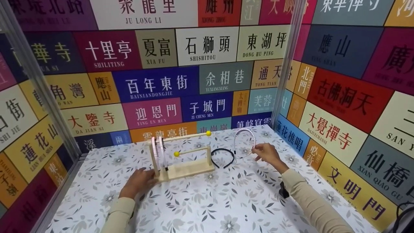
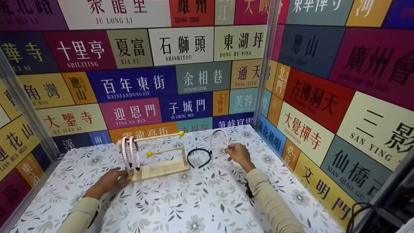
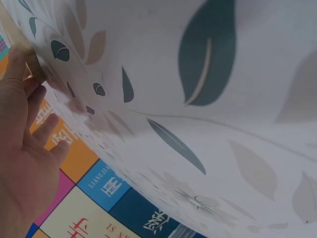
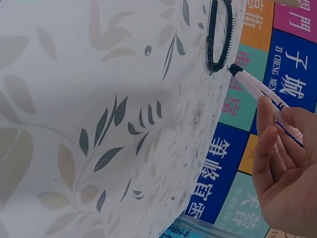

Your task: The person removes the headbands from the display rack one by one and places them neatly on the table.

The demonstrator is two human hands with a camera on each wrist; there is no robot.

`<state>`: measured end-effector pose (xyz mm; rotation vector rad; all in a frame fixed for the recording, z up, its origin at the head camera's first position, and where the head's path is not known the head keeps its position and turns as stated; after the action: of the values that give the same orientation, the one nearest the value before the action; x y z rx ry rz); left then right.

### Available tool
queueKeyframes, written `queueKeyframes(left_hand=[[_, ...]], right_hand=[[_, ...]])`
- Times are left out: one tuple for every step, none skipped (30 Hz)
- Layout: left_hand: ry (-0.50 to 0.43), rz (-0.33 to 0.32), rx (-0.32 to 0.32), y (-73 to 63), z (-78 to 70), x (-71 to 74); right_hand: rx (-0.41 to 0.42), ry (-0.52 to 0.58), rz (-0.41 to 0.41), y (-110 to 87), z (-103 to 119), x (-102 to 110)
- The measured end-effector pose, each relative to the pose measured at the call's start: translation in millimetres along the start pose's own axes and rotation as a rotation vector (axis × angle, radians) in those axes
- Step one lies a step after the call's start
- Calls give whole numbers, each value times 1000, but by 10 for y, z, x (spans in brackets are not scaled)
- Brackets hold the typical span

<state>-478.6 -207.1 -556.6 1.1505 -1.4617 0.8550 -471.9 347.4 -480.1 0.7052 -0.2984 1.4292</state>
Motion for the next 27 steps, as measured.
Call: queueKeyframes(left_hand=[[4,-3,-1,-2,5,0],[7,-6,-4,-7,7,1],[9,-10,-7,-10,7,4],[11,-18,-14,-10,7,6],[13,-22,-17,-12,7,8],[14,-26,-19,-11,6,9],[16,-29,-19,-10,7,10],[14,-34,-21,-11,8,11],[14,-38,-22,-9,8,11],[12,-40,-23,-8,8,11],[10,-43,-25,-8,7,12],[9,-44,-27,-6,7,12],[10,-46,-29,-5,6,14],[10,-48,-33,-3,4,14],[8,-48,-34,-4,1,17],[7,-49,-35,-2,1,16],[4,-50,-37,-2,1,17],[2,-47,-33,-2,3,16],[-2,-44,-32,-4,2,16],[-6,-40,-29,-3,4,16],[-9,-35,-24,-5,5,16],[-12,-31,-23,-5,7,15],[-15,-24,-18,-7,9,15],[-19,-18,-13,-8,10,16],[-19,-13,-8,-11,11,18],[-20,-10,-4,-11,14,16],[-19,-6,-1,-11,15,16]], right_hand=[[-5,4,4,-1,-21,2],[-6,12,14,-6,-43,3],[-10,24,22,-11,-68,3],[-19,34,26,-16,-98,2],[-32,43,23,-20,-131,1],[-38,50,25,-26,-162,0],[-43,54,27,-32,-193,-1],[-44,58,32,-38,-222,-1],[-50,59,30,-42,-253,-3],[-56,57,29,-45,-285,-4],[-58,55,28,-47,-312,-3],[-58,58,29,-51,-339,-2],[-62,61,25,-52,-367,0],[-64,60,21,-52,-393,3],[-67,58,15,-53,-420,5],[-65,54,9,-51,-445,9],[-60,49,1,-49,-471,11],[-64,49,-11,-47,-499,12],[-69,47,-23,-45,-529,12],[-72,43,-35,-42,-561,11],[-81,46,-48,-39,-595,7],[-87,50,-60,-35,-624,2],[-95,52,-70,-33,-652,-4],[-108,57,-81,-33,-677,-12],[-116,58,-86,-32,-698,-22],[-121,60,-86,-33,-708,-31],[-130,67,-87,-35,-713,-41]])
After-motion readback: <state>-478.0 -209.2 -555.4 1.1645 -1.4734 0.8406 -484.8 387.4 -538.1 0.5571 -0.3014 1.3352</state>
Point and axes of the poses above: each hand's wrist, its own y-axis towards the middle knuckle, its own x-axis out of the back of the hand, z = x × y, the point moved 4 cm from there along y, towards the middle knuckle, and after that the axes turned 6 degrees about y, right-handed, at the moved point
